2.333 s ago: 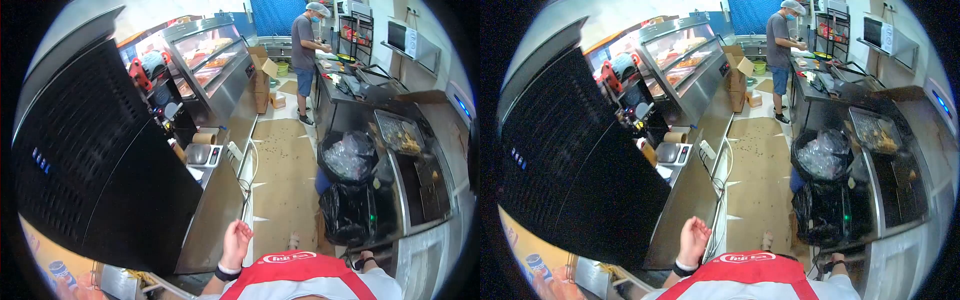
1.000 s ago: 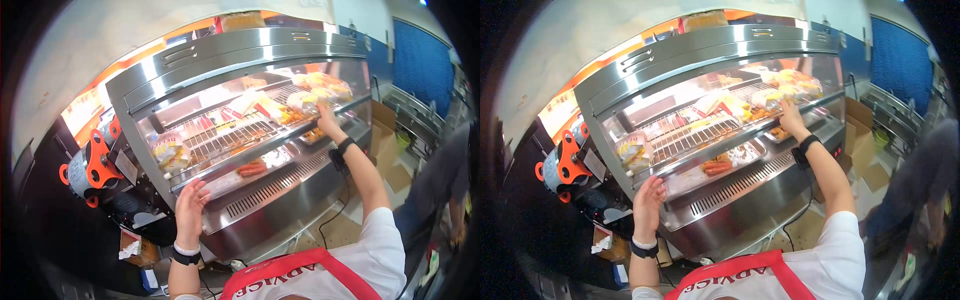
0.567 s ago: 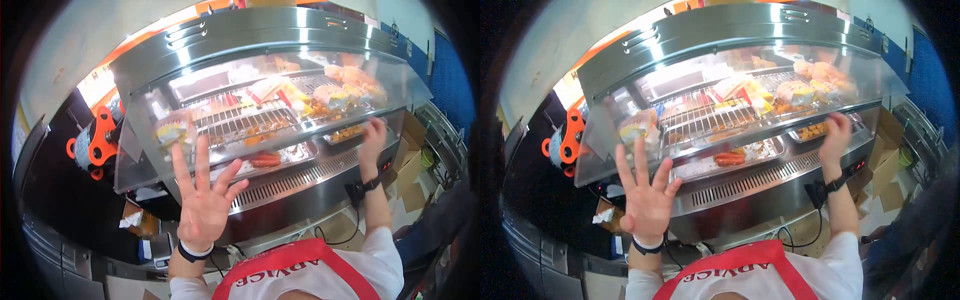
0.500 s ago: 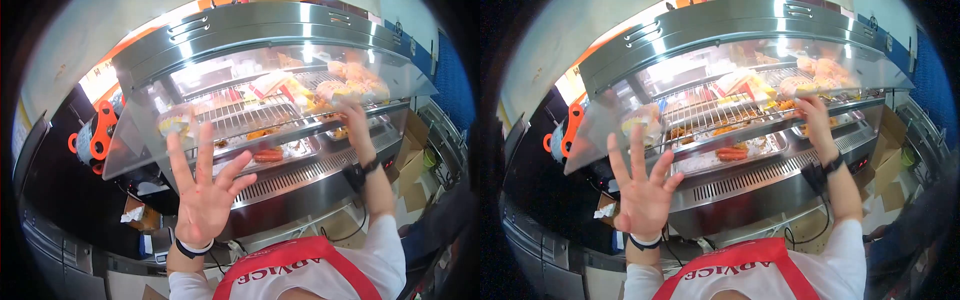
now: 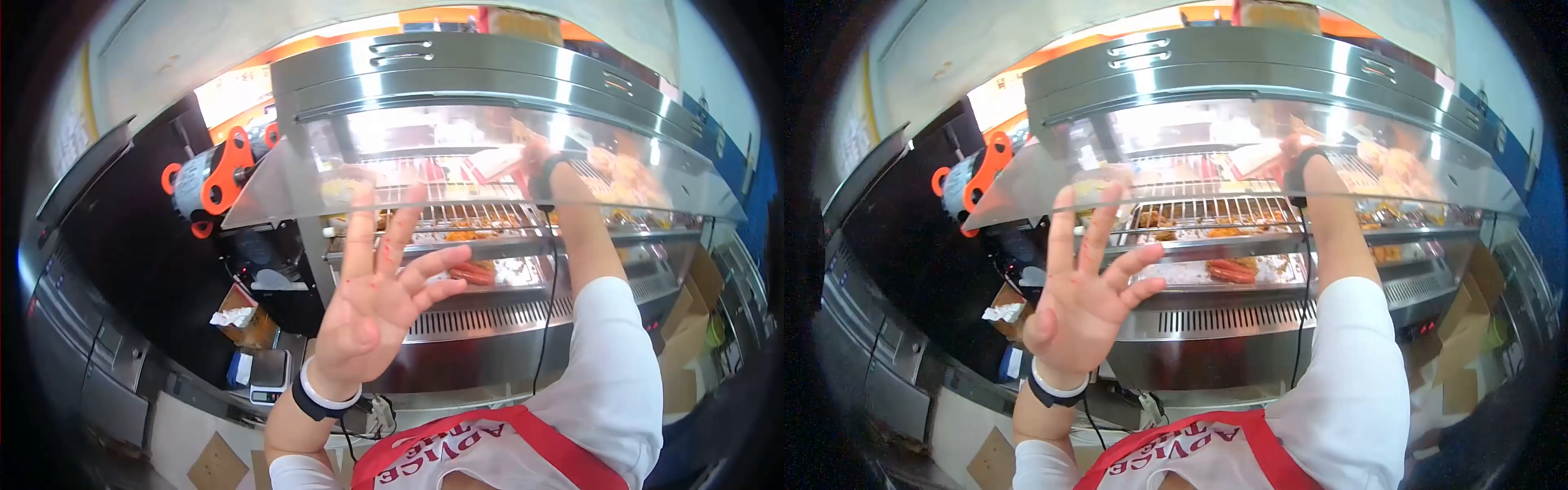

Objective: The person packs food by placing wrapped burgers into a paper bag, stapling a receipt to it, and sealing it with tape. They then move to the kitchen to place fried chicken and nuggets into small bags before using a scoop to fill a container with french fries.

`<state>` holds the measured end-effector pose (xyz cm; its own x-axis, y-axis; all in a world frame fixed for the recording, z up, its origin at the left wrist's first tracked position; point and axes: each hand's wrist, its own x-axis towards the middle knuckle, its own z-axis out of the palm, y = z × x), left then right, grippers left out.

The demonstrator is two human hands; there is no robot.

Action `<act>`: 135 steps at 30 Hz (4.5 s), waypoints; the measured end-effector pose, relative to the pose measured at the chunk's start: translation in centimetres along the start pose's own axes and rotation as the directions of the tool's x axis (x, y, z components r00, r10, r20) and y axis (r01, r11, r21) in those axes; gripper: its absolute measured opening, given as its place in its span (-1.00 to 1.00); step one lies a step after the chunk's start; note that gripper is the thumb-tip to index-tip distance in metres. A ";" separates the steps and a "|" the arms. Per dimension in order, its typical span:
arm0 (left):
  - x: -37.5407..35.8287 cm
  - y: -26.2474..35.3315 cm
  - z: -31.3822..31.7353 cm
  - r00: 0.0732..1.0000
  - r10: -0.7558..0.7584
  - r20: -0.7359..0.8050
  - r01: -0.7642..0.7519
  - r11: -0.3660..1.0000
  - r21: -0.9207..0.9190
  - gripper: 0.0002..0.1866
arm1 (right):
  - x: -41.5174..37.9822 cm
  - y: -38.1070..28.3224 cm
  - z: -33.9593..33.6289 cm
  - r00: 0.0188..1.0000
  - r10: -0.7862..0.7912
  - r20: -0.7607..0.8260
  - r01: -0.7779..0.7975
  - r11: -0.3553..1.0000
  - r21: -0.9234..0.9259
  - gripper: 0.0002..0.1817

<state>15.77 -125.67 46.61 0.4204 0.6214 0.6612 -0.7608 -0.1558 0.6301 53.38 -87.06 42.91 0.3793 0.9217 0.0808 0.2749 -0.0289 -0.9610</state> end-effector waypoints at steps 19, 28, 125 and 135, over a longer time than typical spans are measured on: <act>-2.5 -7.9 -4.7 0.932 0.110 -0.346 -0.131 0.991 -0.039 -0.25 | -34.7 2.7 -3.2 0.638 -0.162 0.753 -0.160 0.928 0.336 -0.88; -10.6 -4.4 -7.4 0.712 0.193 -0.675 -0.050 0.973 0.224 -0.54 | -39.5 2.2 6.6 0.323 -0.533 0.782 0.509 0.795 0.331 -0.86; -84.8 34.1 32.6 0.155 -0.136 0.979 0.837 0.544 -0.057 -0.78 | -152.1 -2.0 48.2 -0.525 0.634 -0.568 0.784 0.619 -0.033 -0.89; -76.3 29.2 23.1 -0.443 -0.257 0.859 0.890 -0.237 0.389 -0.52 | -155.1 8.8 48.3 -0.431 0.638 -0.638 0.884 0.441 -0.156 -0.79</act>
<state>-27.06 -195.40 23.94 0.4339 -0.8947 -0.1057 0.7466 0.2915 0.5980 -45.74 -211.63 9.14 0.5755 -0.6625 -0.4794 0.5940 0.7416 -0.3118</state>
